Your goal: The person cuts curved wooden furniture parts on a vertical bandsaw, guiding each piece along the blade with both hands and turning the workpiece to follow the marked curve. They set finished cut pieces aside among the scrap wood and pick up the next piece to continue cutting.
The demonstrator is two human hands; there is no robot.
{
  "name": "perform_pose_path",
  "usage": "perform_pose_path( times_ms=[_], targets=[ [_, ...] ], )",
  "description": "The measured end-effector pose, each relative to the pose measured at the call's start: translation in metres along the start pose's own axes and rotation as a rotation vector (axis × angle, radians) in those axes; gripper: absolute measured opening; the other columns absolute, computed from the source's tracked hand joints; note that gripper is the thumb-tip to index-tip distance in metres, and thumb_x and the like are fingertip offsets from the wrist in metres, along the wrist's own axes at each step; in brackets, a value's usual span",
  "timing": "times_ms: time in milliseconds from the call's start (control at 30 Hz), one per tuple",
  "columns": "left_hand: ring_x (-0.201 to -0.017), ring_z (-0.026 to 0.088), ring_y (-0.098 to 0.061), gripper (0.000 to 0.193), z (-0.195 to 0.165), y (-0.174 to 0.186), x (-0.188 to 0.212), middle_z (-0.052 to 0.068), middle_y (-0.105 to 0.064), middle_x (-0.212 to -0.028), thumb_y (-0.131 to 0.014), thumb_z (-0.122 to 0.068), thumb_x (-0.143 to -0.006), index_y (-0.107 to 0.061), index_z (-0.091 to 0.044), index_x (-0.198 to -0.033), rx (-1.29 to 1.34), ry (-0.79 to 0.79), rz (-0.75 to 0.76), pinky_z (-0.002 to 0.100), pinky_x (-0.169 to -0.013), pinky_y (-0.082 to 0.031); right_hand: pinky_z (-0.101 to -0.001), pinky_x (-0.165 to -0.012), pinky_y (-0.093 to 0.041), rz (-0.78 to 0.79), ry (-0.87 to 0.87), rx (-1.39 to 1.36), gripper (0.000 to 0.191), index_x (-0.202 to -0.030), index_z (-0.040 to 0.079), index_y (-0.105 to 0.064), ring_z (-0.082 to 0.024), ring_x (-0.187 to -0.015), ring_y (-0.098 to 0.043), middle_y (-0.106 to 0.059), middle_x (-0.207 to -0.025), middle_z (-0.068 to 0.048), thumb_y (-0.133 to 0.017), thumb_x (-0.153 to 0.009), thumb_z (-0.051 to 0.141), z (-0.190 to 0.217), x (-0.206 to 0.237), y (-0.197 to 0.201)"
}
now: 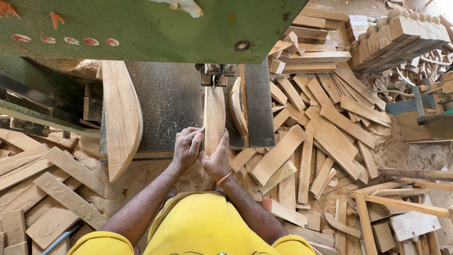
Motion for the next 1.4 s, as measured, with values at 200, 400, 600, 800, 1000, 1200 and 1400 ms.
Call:
perform_pose_path(
  times_ms=[200,400,600,800,1000,1200,1400],
  targets=[
    [-0.112,0.02,-0.061,0.042,-0.001,0.002,0.004,0.009,-0.072,-0.116,-0.046,-0.03,-0.106,-0.074,-0.005,-0.125,0.012,-0.02,0.005,0.038,-0.102,-0.037,-0.0413,-0.115,-0.046,0.001,0.001,0.028,0.109,-0.156,-0.012,0.0,-0.037,-0.137,-0.049,-0.038,-0.144,-0.031,-0.072,-0.078,0.008,-0.008,-0.003,-0.003],
    [-0.114,0.021,-0.06,0.043,-0.002,0.002,0.004,0.01,-0.071,-0.119,-0.046,-0.029,-0.106,-0.072,-0.004,-0.127,0.001,-0.042,0.009,0.039,-0.102,-0.037,-0.0428,-0.116,-0.044,-0.025,0.028,0.082,0.109,-0.156,-0.012,-0.002,-0.04,-0.139,-0.045,-0.034,-0.148,-0.033,-0.074,-0.077,0.008,-0.014,-0.006,-0.002],
    [-0.113,0.02,-0.061,0.044,-0.001,-0.001,0.004,0.01,-0.071,-0.119,-0.045,-0.029,-0.106,-0.072,-0.002,-0.127,-0.003,-0.039,0.021,0.038,-0.101,-0.039,-0.0428,-0.118,-0.042,-0.023,0.038,0.104,0.108,-0.157,-0.011,-0.002,-0.04,-0.141,-0.044,-0.036,-0.148,-0.032,-0.074,-0.078,0.008,-0.015,-0.01,-0.001],
    [-0.113,0.021,-0.061,0.044,-0.002,-0.001,0.005,0.011,-0.071,-0.119,-0.044,-0.028,-0.106,-0.071,-0.002,-0.128,-0.021,-0.045,0.018,0.038,-0.101,-0.039,-0.0431,-0.117,-0.043,-0.018,0.055,0.066,0.106,-0.156,-0.012,-0.004,-0.04,-0.141,-0.044,-0.037,-0.146,-0.032,-0.074,-0.079,0.009,-0.008,-0.013,-0.001],
    [-0.115,0.023,-0.061,0.044,-0.003,0.0,0.006,0.012,-0.071,-0.12,-0.045,-0.029,-0.105,-0.071,-0.002,-0.13,-0.015,-0.046,0.018,0.039,-0.104,-0.039,-0.0436,-0.116,-0.044,-0.018,0.05,0.06,0.106,-0.156,-0.012,-0.005,-0.039,-0.137,-0.048,-0.04,-0.143,-0.031,-0.077,-0.081,0.012,0.001,-0.015,0.0],
    [-0.116,0.023,-0.061,0.044,-0.004,0.001,0.003,0.013,-0.07,-0.12,-0.047,-0.028,-0.105,-0.07,-0.001,-0.131,-0.02,-0.048,0.015,0.04,-0.105,-0.039,-0.0438,-0.117,-0.044,-0.023,0.04,0.065,0.107,-0.155,-0.013,-0.007,-0.039,-0.137,-0.049,-0.041,-0.143,-0.031,-0.077,-0.08,0.015,0.0,-0.021,-0.001],
    [-0.117,0.024,-0.061,0.044,-0.001,0.0,0.003,0.013,-0.07,-0.122,-0.047,-0.029,-0.104,-0.07,-0.002,-0.131,-0.021,-0.041,0.004,0.04,-0.106,-0.038,-0.0449,-0.118,-0.04,-0.022,0.055,0.094,0.108,-0.155,-0.014,-0.009,-0.041,-0.138,-0.046,-0.04,-0.144,-0.033,-0.08,-0.08,0.017,-0.004,-0.025,-0.002]
  ],
)
Point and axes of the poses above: each hand's wrist, its own x-axis away from the middle knuckle, its own y-axis out of the back of the hand, z = x × y, the point moved 6 cm from there along -x, towards the middle knuckle
